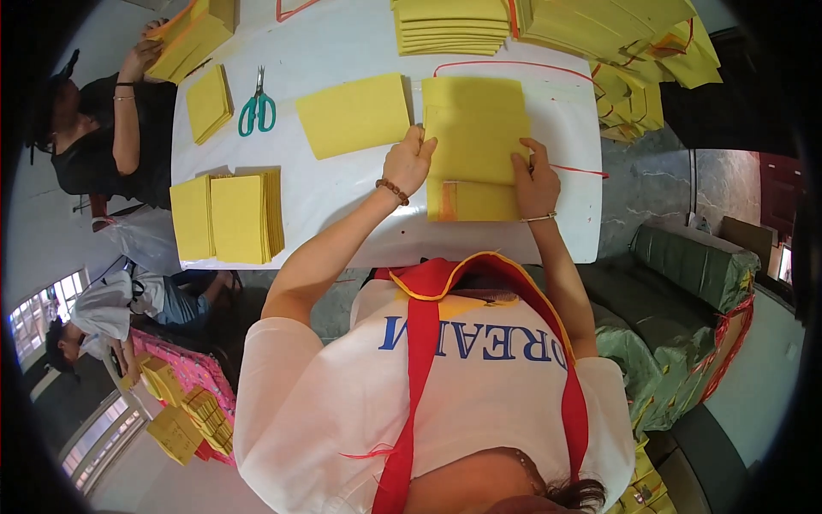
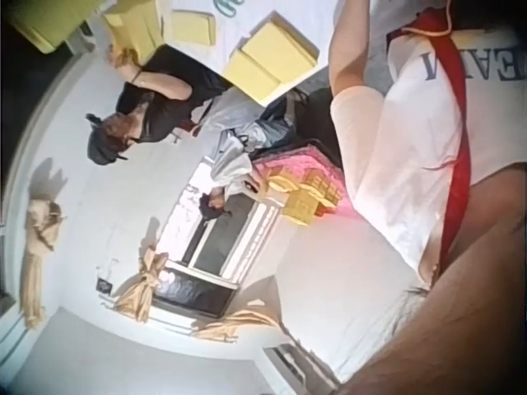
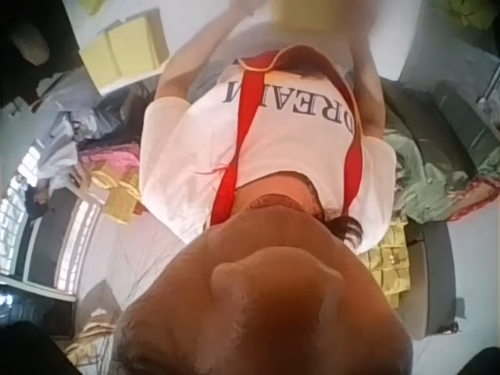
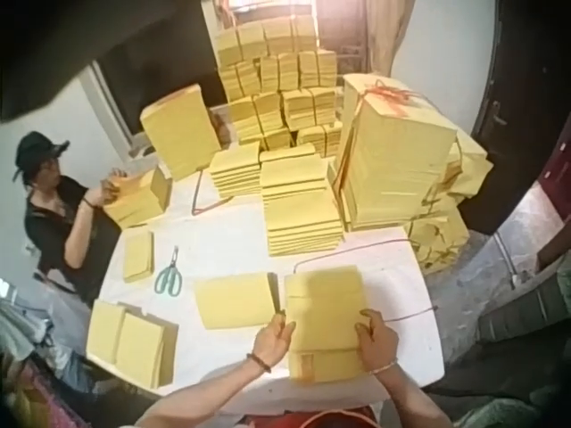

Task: Folding and stacking yellow paper sheets on a workstation.

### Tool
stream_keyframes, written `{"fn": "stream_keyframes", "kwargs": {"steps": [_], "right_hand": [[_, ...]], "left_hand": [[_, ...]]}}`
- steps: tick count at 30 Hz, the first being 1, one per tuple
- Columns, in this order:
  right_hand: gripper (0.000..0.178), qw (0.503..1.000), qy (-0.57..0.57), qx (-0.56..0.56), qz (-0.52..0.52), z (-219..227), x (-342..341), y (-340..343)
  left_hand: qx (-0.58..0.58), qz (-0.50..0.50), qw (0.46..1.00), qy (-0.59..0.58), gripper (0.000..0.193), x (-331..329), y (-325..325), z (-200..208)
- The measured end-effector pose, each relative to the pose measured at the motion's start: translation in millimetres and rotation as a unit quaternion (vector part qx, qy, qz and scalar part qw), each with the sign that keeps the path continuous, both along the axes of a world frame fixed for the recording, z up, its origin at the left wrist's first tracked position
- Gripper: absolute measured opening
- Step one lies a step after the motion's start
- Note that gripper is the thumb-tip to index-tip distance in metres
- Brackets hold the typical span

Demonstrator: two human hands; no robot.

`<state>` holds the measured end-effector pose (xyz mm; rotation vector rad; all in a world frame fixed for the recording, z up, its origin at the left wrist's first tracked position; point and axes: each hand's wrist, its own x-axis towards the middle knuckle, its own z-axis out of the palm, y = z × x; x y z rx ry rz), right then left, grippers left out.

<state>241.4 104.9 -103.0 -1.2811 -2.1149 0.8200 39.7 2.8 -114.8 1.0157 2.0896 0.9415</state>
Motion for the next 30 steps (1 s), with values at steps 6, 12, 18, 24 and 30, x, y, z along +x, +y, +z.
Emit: {"fn": "stream_keyframes", "kwargs": {"steps": [6, 12, 18, 24, 30], "right_hand": [[0.025, 1.0, -0.018, -0.006, -0.011, -0.6, -1.5, 2.7], [0.026, 0.997, -0.075, -0.012, 0.005, 8.2, -3.8, 2.3], [0.035, 0.97, -0.194, 0.142, 0.021, 14.2, 2.1, -11.5], [0.056, 0.929, -0.267, 0.183, 0.178, 0.6, 15.0, -33.6], [0.057, 0.976, -0.036, -0.058, 0.205, -3.3, 19.7, -14.1]], "left_hand": [[-0.039, 0.004, 0.996, 0.077, 0.033, 7.0, -4.9, 46.1], [0.199, -0.274, 0.861, 0.378, 0.06, 37.9, 6.6, 34.9], [0.139, -0.33, 0.85, 0.387, 0.061, 39.5, -1.2, 9.6], [0.145, -0.343, 0.785, 0.495, 0.051, 44.5, 10.7, 14.1], [0.122, -0.266, 0.781, 0.552, 0.043, 60.7, 23.5, 7.2]]}}
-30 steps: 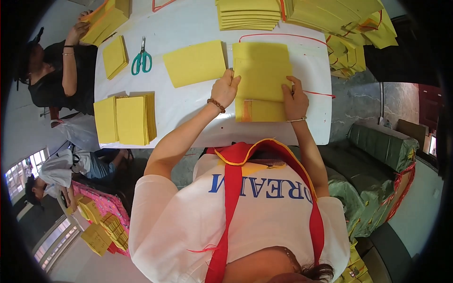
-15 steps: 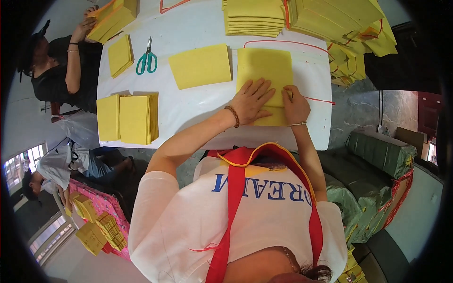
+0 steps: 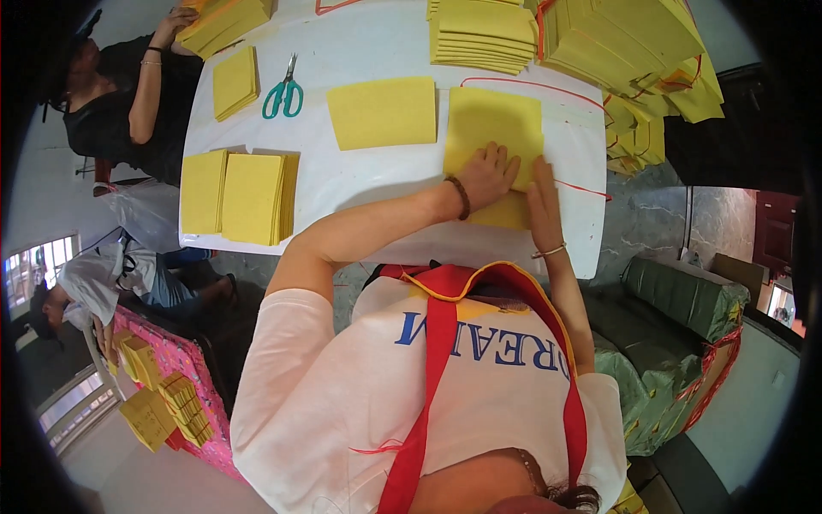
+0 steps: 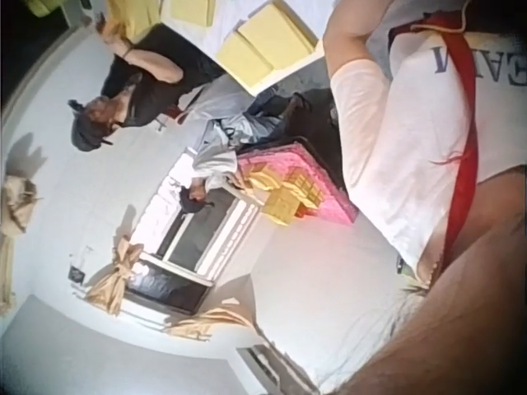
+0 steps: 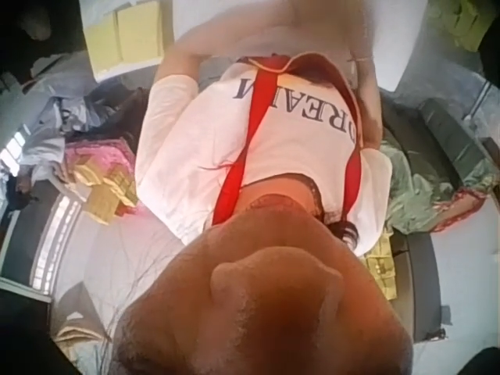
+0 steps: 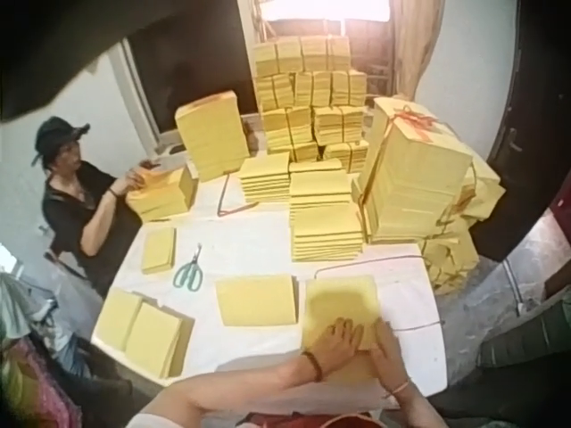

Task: Folding and stacking yellow paper sheets on a workstation.

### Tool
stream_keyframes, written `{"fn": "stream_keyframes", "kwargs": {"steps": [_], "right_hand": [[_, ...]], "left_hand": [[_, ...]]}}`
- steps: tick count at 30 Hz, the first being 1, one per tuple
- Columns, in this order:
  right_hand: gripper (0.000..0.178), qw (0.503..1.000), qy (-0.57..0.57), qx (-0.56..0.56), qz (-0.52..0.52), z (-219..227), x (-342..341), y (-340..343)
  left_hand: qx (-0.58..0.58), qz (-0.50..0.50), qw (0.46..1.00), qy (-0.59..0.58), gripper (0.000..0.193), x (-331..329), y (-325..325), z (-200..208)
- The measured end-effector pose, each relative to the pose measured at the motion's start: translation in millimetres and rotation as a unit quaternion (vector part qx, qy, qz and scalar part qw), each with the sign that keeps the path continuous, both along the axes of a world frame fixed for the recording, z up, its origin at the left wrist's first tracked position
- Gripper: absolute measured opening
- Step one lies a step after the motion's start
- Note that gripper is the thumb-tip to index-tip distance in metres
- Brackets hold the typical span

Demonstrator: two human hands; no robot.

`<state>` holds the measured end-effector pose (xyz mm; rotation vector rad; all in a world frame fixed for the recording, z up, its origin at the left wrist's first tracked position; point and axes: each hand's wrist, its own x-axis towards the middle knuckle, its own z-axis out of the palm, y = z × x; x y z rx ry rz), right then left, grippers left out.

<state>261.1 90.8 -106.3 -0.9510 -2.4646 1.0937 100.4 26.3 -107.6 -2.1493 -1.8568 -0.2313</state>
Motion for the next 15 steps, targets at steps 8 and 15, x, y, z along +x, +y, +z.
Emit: {"fn": "stream_keyframes", "kwargs": {"steps": [8, 15], "right_hand": [[0.053, 0.99, 0.137, 0.038, -0.02, 18.4, 7.9, -20.2], [0.05, 0.994, 0.061, 0.091, 0.009, 8.7, 2.4, -23.8]], "left_hand": [[0.062, -0.041, 0.974, -0.216, 0.049, -56.9, -89.2, 97.6], [0.098, 0.078, 0.991, -0.049, 0.054, -137.6, -66.1, 27.8]]}}
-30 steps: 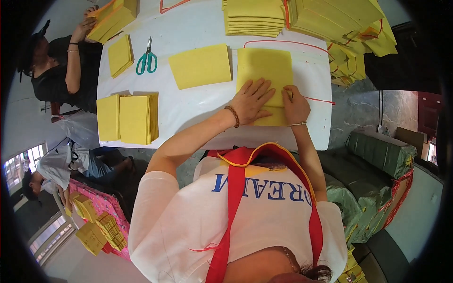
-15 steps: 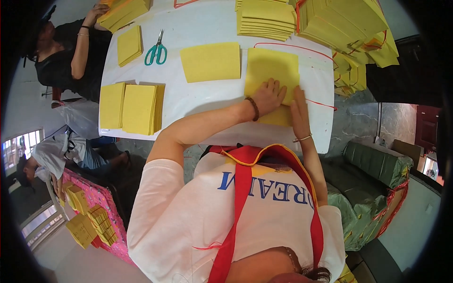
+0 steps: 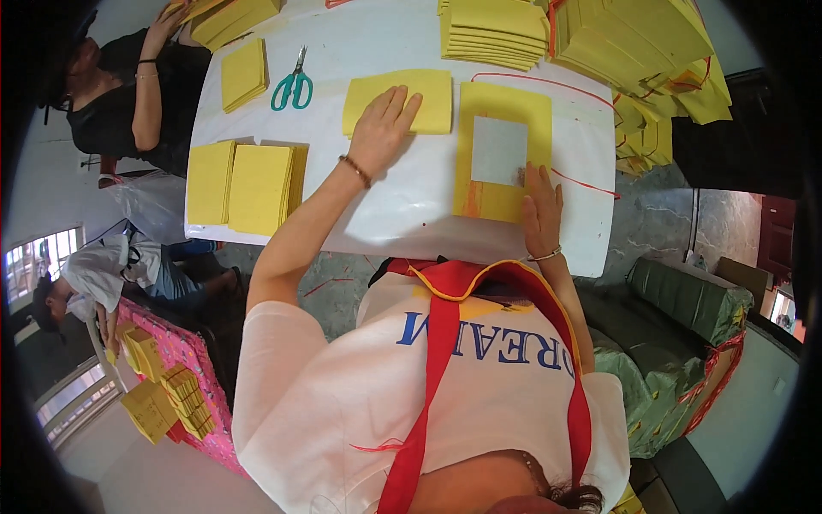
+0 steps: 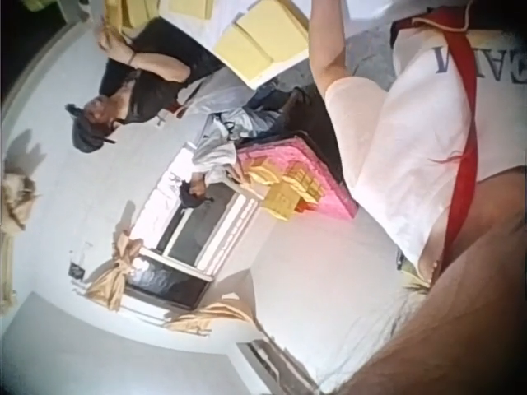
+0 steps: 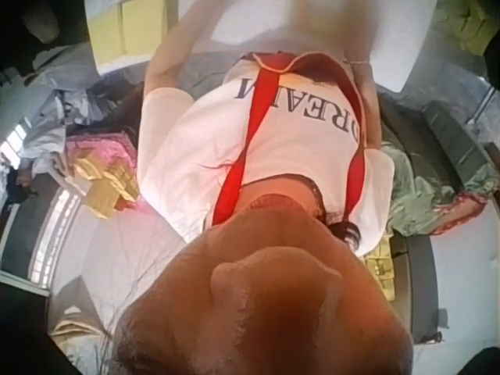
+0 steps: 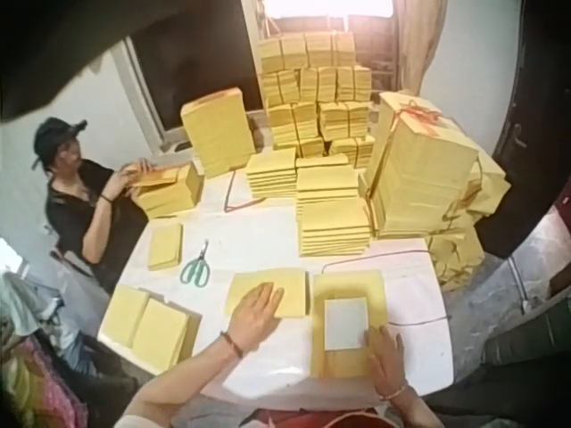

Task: Folding and stacking yellow paper sheets on a workstation.

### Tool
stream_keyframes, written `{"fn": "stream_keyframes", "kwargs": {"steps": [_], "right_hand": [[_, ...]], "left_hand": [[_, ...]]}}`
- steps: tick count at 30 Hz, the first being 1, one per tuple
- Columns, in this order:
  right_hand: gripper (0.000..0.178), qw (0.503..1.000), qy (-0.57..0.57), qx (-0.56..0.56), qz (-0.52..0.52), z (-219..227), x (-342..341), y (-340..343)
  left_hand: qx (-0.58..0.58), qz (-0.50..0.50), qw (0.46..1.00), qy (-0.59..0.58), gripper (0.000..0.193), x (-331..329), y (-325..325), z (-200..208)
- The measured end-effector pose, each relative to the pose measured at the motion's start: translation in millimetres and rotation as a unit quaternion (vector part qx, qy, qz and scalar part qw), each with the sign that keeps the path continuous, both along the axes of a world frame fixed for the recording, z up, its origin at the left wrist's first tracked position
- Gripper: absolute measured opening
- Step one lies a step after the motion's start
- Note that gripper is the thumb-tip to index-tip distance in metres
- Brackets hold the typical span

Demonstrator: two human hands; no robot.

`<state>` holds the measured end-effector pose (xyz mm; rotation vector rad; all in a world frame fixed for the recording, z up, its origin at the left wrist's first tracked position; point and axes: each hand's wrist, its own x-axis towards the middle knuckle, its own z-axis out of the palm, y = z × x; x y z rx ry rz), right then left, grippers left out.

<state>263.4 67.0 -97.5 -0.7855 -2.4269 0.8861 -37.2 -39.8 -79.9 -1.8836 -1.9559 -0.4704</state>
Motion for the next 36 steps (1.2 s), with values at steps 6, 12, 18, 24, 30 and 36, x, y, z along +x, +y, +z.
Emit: {"fn": "stream_keyframes", "kwargs": {"steps": [6, 12, 18, 24, 30, 36], "right_hand": [[0.041, 0.987, -0.13, 0.092, 0.005, -10.8, -1.5, -3.5], [0.038, 0.992, -0.088, 0.089, -0.002, -17.3, -1.7, -0.8], [0.037, 0.991, -0.063, 0.116, -0.018, -17.0, -4.5, -1.1], [0.037, 0.99, -0.058, 0.13, -0.018, -16.9, -4.1, 0.2], [0.037, 0.99, -0.058, 0.129, -0.009, -15.6, -4.6, -0.6], [0.039, 0.984, -0.087, 0.154, 0.008, -10.0, -1.9, -1.2]], "left_hand": [[-0.076, 0.007, 0.997, -0.029, 0.056, -19.7, 8.6, -53.4], [-0.089, -0.066, 0.99, -0.091, 0.053, -30.2, 4.1, -45.8], [-0.131, -0.092, 0.987, -0.013, 0.048, -38.2, 6.2, -40.7], [-0.194, -0.103, 0.975, 0.02, 0.052, -42.5, 11.8, -38.0], [-0.167, -0.08, 0.983, -0.005, 0.052, -35.6, -1.6, -49.4], [-0.207, -0.093, 0.973, -0.053, 0.044, -40.9, 11.7, -22.3]]}}
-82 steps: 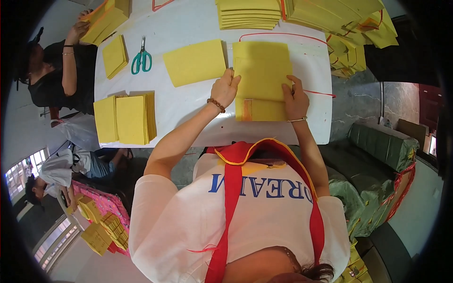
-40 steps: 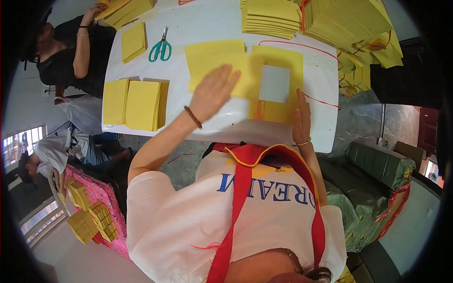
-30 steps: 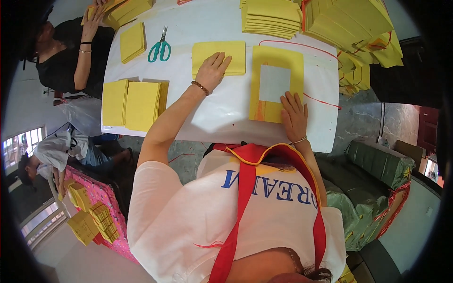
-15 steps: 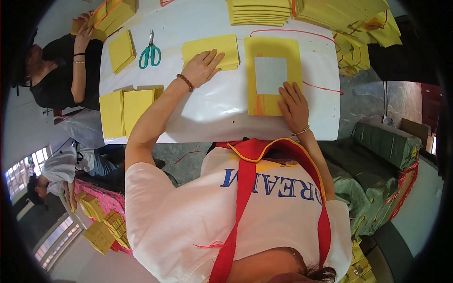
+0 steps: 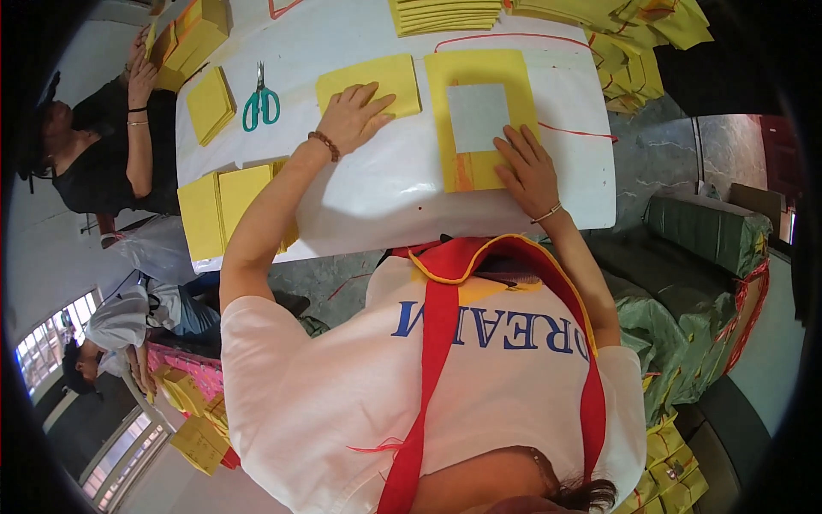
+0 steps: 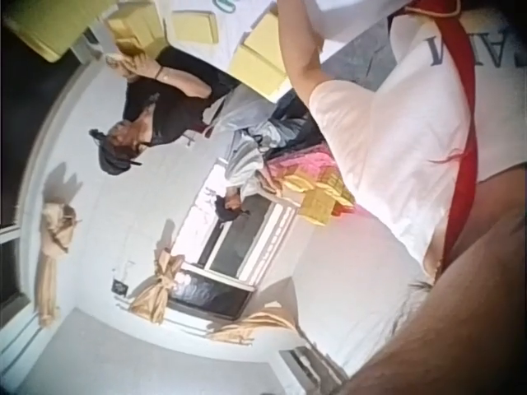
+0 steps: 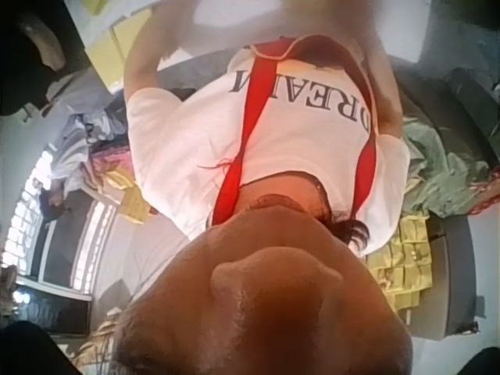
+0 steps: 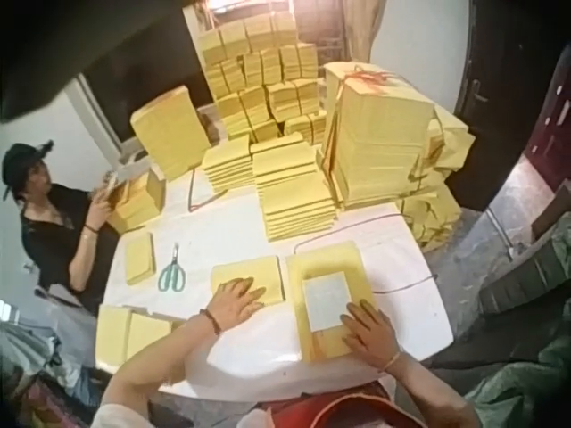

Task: Folding and stacking yellow paper sheets on a workstation.

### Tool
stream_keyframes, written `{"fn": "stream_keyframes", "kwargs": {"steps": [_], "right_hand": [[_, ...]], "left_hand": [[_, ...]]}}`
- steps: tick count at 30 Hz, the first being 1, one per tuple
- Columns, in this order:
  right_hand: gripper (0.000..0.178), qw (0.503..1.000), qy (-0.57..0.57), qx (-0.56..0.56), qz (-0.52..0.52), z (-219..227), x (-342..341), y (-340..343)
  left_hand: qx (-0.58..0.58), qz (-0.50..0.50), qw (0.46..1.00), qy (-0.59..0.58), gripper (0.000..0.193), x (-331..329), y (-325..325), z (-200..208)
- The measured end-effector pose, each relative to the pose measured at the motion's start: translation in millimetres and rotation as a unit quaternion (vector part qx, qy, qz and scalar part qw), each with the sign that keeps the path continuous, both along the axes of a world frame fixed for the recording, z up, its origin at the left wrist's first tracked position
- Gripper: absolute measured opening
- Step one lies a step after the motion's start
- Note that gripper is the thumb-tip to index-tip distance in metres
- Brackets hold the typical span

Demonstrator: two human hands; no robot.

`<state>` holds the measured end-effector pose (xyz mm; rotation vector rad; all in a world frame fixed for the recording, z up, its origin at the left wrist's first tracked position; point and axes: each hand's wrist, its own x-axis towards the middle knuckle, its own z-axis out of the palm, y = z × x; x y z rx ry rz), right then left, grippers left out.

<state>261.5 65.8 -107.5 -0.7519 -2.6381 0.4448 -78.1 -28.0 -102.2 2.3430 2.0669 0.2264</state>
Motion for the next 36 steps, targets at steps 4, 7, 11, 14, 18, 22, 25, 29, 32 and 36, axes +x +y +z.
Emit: {"fn": "stream_keyframes", "kwargs": {"steps": [4, 7, 11, 14, 18, 22, 25, 29, 32, 36], "right_hand": [[0.039, 1.0, 0.016, -0.003, -0.004, -3.6, -0.1, -0.9], [0.039, 1.0, 0.024, -0.002, -0.011, -5.1, -0.6, -0.7], [0.04, 0.999, 0.034, 0.008, -0.01, -7.4, -1.5, -0.6], [0.036, 0.999, 0.039, -0.024, -0.016, -5.5, -2.0, -0.6], [0.031, 0.974, 0.111, -0.196, 0.012, -9.5, 7.6, 14.1], [0.047, 0.865, 0.185, -0.467, -0.02, 1.8, 12.9, 23.1], [0.056, 0.861, 0.181, -0.474, -0.015, 4.4, 13.2, 22.8], [0.052, 0.87, 0.194, -0.453, -0.017, -0.2, 12.2, 20.3], [0.053, 0.866, 0.182, -0.465, -0.018, 3.7, 10.8, 22.3], [0.057, 0.858, 0.211, -0.468, 0.019, -1.4, 15.9, 27.6]], "left_hand": [[0.068, -0.013, 0.997, -0.043, 0.025, 14.3, 10.0, 19.8], [0.129, -0.083, 0.978, -0.138, 0.019, 62.6, 11.6, 38.5], [0.079, -0.159, 0.966, -0.186, 0.024, 122.9, -9.0, 37.1], [0.053, -0.176, 0.969, -0.168, 0.025, 129.6, -10.4, 29.4], [-0.044, -0.136, 0.969, -0.201, 0.026, 123.4, -3.2, 28.0], [-0.067, -0.122, 0.966, -0.22, 0.031, 123.2, 4.7, 38.3], [-0.087, -0.125, 0.968, -0.198, 0.035, 126.3, 5.1, 43.7], [-0.032, -0.177, 0.981, -0.078, 0.033, 136.8, -1.1, 41.0], [-0.025, -0.182, 0.983, -0.014, 0.023, 140.9, -1.2, 35.1], [-0.053, -0.134, 0.975, -0.168, 0.015, 126.9, 9.9, 32.8]]}}
